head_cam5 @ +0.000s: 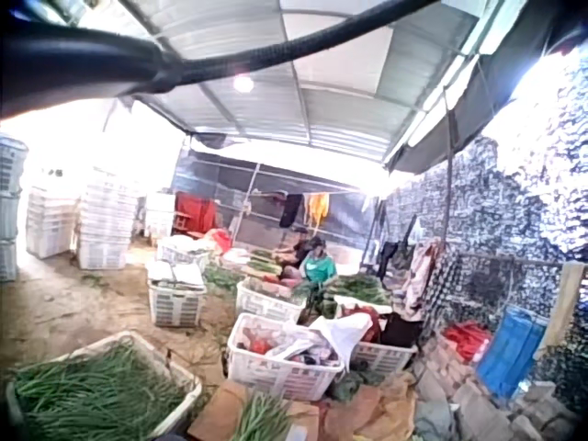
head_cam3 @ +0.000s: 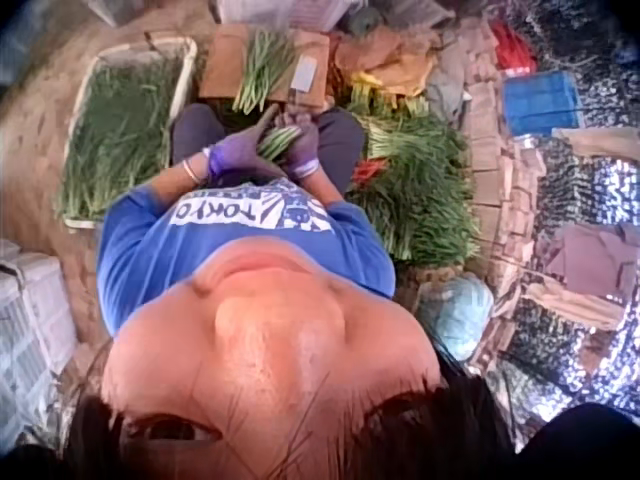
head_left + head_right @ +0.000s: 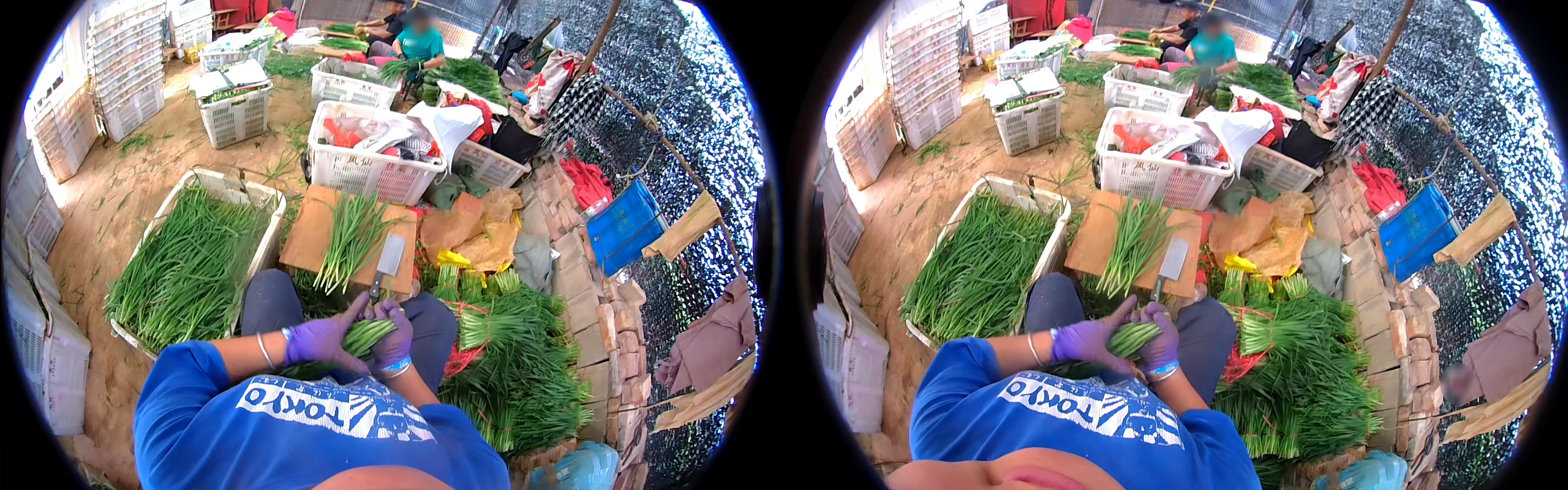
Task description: The person sorts and bundles green stalks, removing unwanted parts by hand and trimming them with a knife on a cardboard surface before placing them into a bundle.
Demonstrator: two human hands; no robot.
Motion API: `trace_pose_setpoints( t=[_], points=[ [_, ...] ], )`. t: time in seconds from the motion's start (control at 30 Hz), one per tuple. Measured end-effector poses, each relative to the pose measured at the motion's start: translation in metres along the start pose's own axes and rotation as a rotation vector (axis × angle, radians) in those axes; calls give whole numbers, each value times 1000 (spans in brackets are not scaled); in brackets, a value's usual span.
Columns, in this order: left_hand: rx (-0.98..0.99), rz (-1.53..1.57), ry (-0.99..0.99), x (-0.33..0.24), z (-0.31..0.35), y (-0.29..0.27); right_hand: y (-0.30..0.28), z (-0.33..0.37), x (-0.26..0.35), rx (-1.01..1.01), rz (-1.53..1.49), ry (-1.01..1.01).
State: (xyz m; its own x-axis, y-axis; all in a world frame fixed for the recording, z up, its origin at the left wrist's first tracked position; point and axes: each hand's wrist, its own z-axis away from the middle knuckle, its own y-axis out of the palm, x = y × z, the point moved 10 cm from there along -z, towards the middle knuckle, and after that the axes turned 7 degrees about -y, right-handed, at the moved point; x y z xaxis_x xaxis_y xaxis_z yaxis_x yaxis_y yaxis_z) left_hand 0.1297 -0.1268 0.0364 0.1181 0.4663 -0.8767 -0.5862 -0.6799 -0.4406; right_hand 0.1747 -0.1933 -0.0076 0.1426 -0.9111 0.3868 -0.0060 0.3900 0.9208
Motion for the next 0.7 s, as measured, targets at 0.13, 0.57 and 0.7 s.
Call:
trace_pose_setpoints(
  t=[0.13, 0.57, 0.7],
  points=[
    [4, -154, -250, 24, -19, 4, -13, -6, 7, -161, -93, 0],
    [-97, -277, -260, 53, -5, -2, -76, 1, -13, -304, -7, 256],
    [-182, -194, -234, 72, 9, -22, -97, -3, -4, -422, -3, 195]
  ],
)
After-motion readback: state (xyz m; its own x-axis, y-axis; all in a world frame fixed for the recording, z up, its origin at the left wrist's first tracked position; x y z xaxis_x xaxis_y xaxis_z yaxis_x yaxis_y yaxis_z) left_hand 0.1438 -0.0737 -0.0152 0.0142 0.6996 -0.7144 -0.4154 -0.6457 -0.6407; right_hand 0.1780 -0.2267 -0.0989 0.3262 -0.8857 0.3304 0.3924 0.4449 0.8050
